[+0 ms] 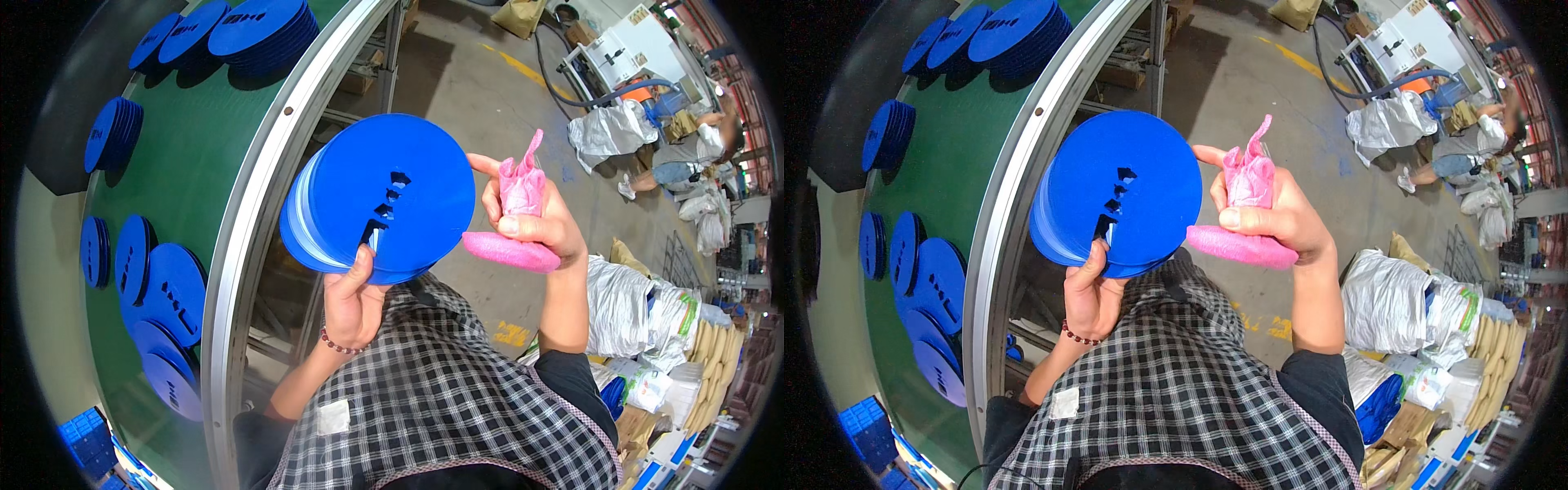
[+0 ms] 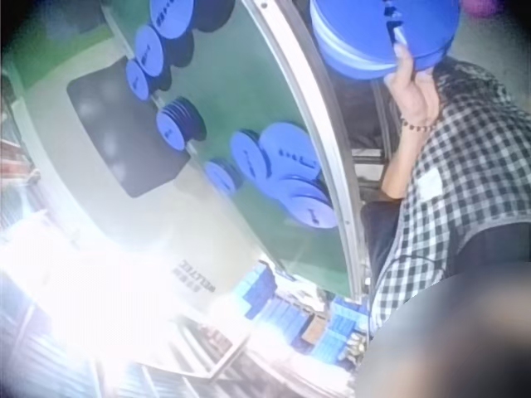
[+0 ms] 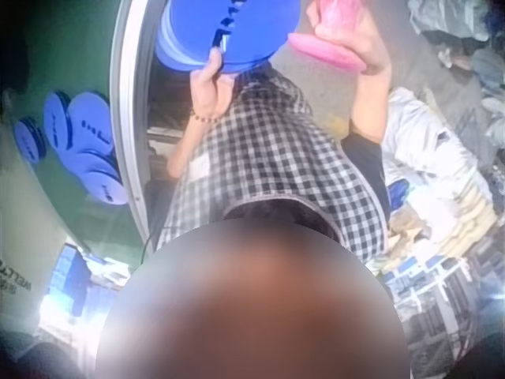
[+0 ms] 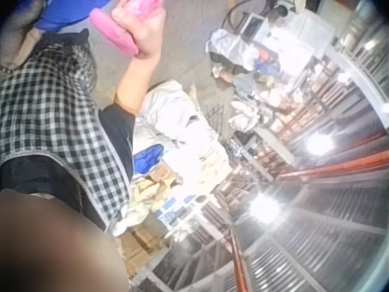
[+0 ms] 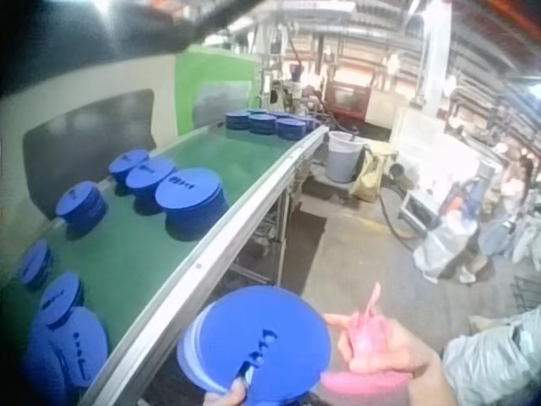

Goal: The person wipes blue circular plastic parts with a pink cloth on a conveyor belt. They then pick up a stack of the cleaned parts and place them into a blue plastic crate.

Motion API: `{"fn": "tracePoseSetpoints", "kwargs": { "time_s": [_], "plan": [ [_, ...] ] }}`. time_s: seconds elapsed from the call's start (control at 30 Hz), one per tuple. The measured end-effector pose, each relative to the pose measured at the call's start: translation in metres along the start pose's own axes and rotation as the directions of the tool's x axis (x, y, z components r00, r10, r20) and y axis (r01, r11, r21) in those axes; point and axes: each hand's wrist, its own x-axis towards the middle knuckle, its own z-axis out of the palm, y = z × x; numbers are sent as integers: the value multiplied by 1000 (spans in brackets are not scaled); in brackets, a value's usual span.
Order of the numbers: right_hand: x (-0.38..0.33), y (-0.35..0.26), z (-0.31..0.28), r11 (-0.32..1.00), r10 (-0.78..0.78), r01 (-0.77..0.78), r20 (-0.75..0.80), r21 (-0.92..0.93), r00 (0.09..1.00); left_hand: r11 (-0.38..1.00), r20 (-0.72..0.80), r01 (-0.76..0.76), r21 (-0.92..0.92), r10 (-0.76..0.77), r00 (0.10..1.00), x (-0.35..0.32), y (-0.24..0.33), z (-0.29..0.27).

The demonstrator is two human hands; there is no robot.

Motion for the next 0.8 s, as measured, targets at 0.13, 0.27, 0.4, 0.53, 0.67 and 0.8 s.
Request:
{"fn": "tracePoseSetpoints", "kwargs": {
  "time_s": [0.13, 0.27, 0.4, 0.53, 0.67, 0.8],
  "plan": [
    [-9, -2, 8, 997, -14, 11, -45, -73, 999, 998, 12, -24, 53, 23, 1000, 0, 1, 7],
    [-11, 0, 8, 997, -15, 10, -63, -75, 998, 999, 17, -19, 49, 18, 1000, 2, 1, 4],
    [-11, 6, 11, 997, 13, -20, -80, -79, 997, 997, -40, 0, 79, 3, 999, -1, 2, 4],
    [-10, 15, 7, 997, -5, 2, -37, -78, 999, 995, -37, -12, 97, 15, 999, 0, 4, 7],
    [-13, 12, 13, 998, -53, 53, 2, 17, 999, 984, -62, -52, 168, 63, 996, 3, 1, 11],
    [-29, 9, 21, 995, -102, 95, 197, 42, 975, 971, -136, -74, 226, 106, 985, 12, -2, 8]
  ]
}}
